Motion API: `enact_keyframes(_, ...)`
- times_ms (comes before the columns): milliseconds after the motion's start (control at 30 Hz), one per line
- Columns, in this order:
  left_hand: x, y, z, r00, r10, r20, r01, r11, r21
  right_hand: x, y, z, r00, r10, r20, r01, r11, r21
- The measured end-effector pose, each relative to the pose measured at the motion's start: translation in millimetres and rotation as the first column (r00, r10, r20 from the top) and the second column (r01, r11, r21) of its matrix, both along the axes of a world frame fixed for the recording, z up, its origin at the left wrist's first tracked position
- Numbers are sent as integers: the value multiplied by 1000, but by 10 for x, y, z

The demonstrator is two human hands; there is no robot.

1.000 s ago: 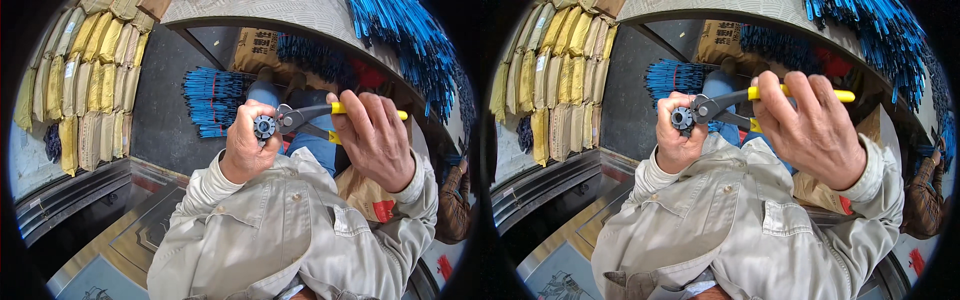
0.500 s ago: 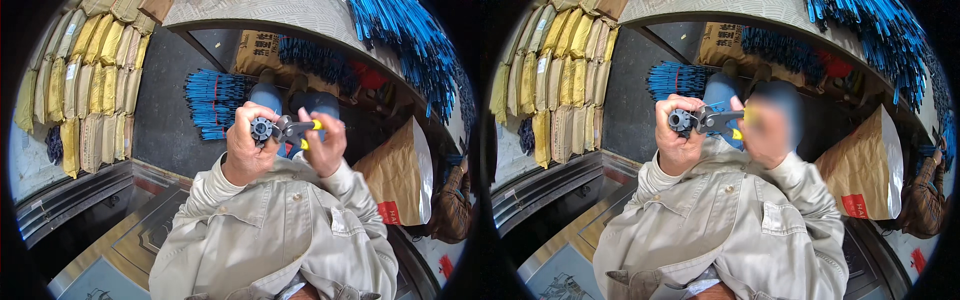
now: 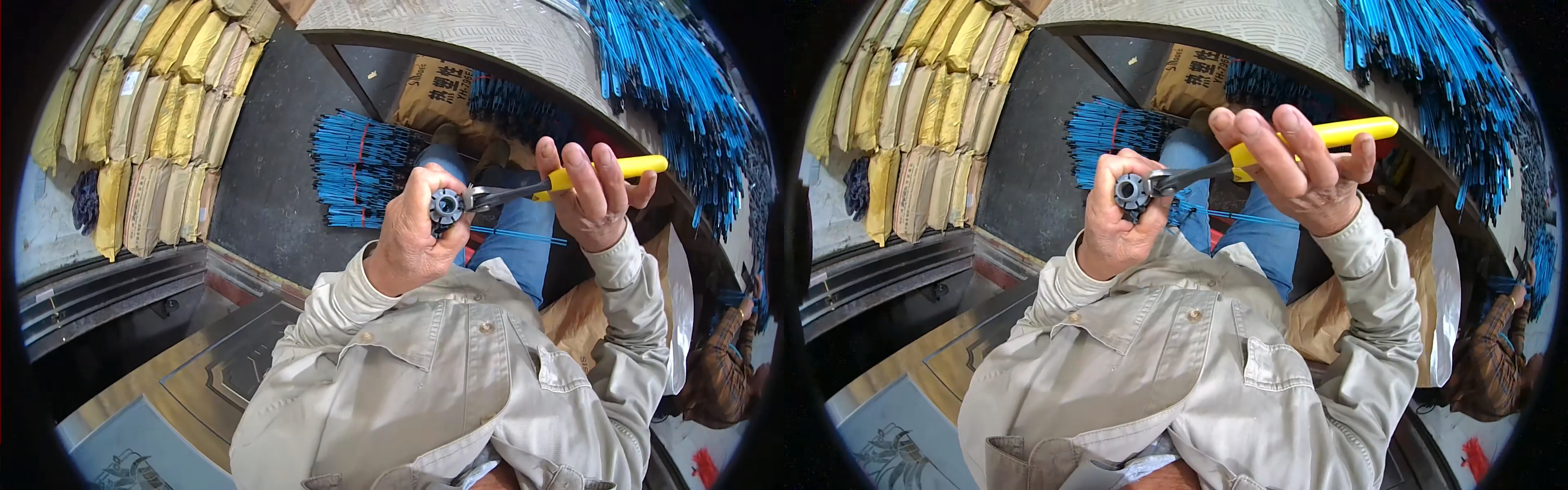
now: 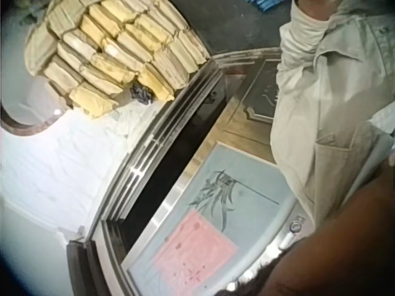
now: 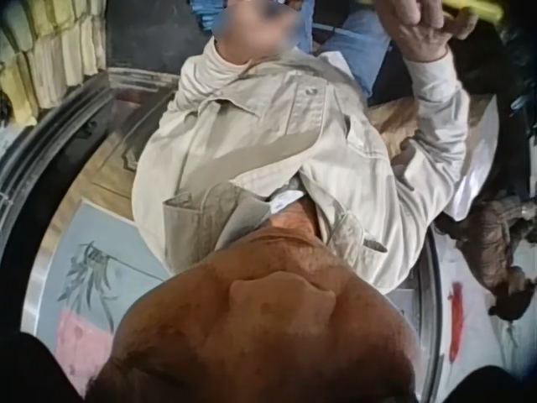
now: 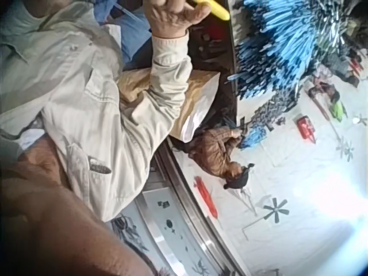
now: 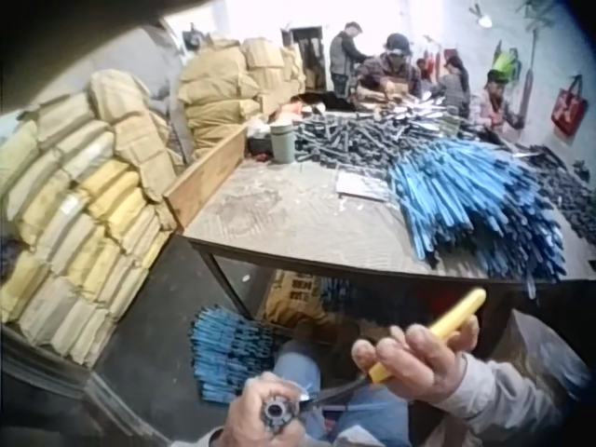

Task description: The person assembles blue plastic finned components into a central hub using pliers.

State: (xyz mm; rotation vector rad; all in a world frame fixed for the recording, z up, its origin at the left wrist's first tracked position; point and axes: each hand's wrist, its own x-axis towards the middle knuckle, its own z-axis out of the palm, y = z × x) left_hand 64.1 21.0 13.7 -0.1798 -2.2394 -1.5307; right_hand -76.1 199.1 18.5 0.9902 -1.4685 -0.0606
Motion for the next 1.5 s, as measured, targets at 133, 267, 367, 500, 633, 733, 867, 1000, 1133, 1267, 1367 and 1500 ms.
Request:
enact_keyframes(133,-34,-9,-14,998,58,5,-58,998,0,11,-81,-74,995,-8,103,11,1000,-27)
enact_keyframes(267,-35,-10,-10,997,68,29,-69,997,31,30,-99,-89,990,28,138,-24,999,-31)
enact_keyframes(367,-49,-30,-62,997,66,-50,-66,998,2,63,-29,-56,940,54,337,-91,991,97)
enact_keyframes(500,-53,-72,56,998,26,-53,-24,999,38,113,120,293,746,71,663,-351,887,300)
enact_keyframes(633,-6,-168,65,981,-178,77,170,980,98,72,232,654,327,-1,945,-596,776,207)
enact_keyframes(733,-22,-187,137,954,-288,83,278,954,109,-155,335,697,-436,-472,766,-817,564,-117)
enact_keyframes(867,-79,-210,72,900,-436,-1,435,899,44,54,496,535,-721,-435,539,-653,686,-321)
enact_keyframes(1000,-91,-218,-1,903,-426,-57,429,903,32,180,520,382,-922,-334,197,-388,770,-507)
enact_keyframes(1133,-86,-167,12,941,-331,-66,335,940,62,502,521,572,297,-45,954,-528,824,203)
enact_keyframes(1267,-110,-191,87,917,-396,49,391,916,90,432,657,549,-375,-206,904,-689,715,-123)
enact_keyframes(1367,-141,-202,92,862,-503,64,497,863,87,274,684,387,-942,-331,-48,-299,896,-328)
enact_keyframes(1500,-144,-218,31,857,-515,0,515,856,55,260,555,657,-912,-357,202,-404,867,-291)
